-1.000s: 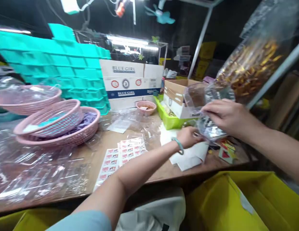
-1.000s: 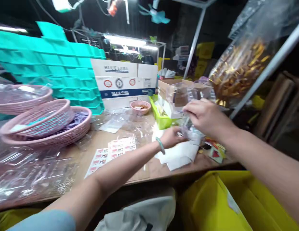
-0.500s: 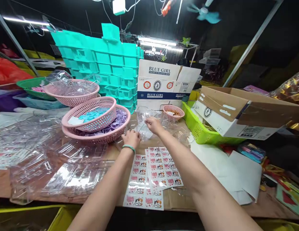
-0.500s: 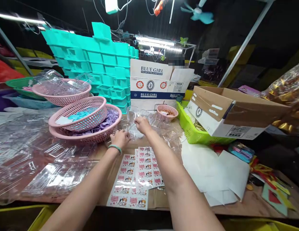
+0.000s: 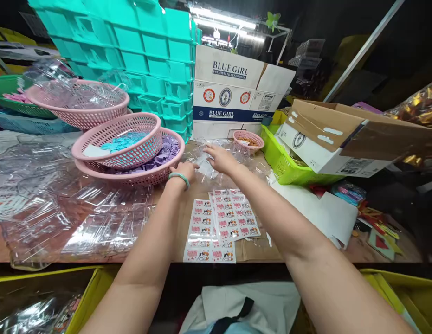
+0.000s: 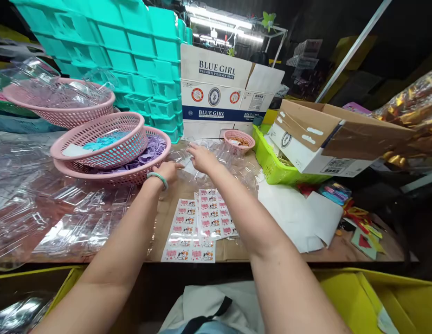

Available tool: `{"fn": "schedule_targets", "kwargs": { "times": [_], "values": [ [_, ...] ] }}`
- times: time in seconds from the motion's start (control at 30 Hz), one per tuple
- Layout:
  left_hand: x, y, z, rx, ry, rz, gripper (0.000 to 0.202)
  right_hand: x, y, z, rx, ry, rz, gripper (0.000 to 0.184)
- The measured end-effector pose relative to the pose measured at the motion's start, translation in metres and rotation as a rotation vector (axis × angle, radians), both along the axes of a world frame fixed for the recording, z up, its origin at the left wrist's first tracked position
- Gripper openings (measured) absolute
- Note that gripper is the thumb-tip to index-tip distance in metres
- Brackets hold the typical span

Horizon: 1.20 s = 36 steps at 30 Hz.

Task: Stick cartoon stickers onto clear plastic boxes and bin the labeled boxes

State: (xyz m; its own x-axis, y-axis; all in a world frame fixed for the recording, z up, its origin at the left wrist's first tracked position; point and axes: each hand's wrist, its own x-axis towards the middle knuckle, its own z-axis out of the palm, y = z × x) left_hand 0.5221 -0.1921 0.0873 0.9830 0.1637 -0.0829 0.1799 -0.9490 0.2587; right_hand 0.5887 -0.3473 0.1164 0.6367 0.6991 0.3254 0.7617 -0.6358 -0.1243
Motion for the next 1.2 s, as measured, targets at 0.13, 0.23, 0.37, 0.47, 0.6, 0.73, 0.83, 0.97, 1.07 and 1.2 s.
{"fn": "schedule_targets", "kwargs": {
  "times": [0.13, 0.23, 0.37, 0.47, 0.6, 0.73, 0.83, 0.97, 1.07, 1.2],
  "values": [
    [-0.027, -0.01, 0.021, -0.028, -0.153, -0.072, 0.038, -0.069, -0.062, -0.006, 0.081, -0.112, -0.037, 0.035],
    [-0.071, -0.037, 0.019, -0.067, -0.325, -0.194, 0.039, -0.14, -0.114, -0.054, 0.146, -0.145, -0.129, 0.032],
    [-0.136, -0.08, -0.034, -0.09, -0.351, -0.37, 0.046, -0.205, -0.16, -0.135, 0.139, -0.143, -0.319, 0.04],
    [-0.167, -0.095, -0.087, -0.025, -0.188, -0.352, 0.064, -0.216, -0.173, -0.165, 0.046, -0.072, -0.455, 0.05],
    [-0.183, -0.093, -0.119, 0.037, -0.119, -0.292, 0.07, -0.212, -0.178, -0.166, 0.056, 0.008, -0.642, 0.059],
    [-0.189, -0.093, -0.115, 0.053, -0.149, -0.258, 0.069, -0.212, -0.178, -0.162, 0.118, 0.018, -0.755, 0.059],
    [-0.192, -0.096, -0.11, 0.06, -0.159, -0.241, 0.068, -0.215, -0.177, -0.162, 0.131, 0.026, -0.779, 0.058],
    [-0.194, -0.095, -0.111, 0.052, -0.173, -0.217, 0.058, -0.216, -0.175, -0.16, 0.106, 0.064, -0.773, 0.056],
    [-0.192, -0.092, -0.115, 0.027, -0.184, -0.215, 0.056, -0.216, -0.173, -0.158, 0.091, 0.089, -0.79, 0.053],
    [-0.188, -0.087, -0.122, -0.018, -0.204, -0.238, 0.058, -0.214, -0.171, -0.158, 0.072, 0.09, -0.818, 0.052]
  ]
}}
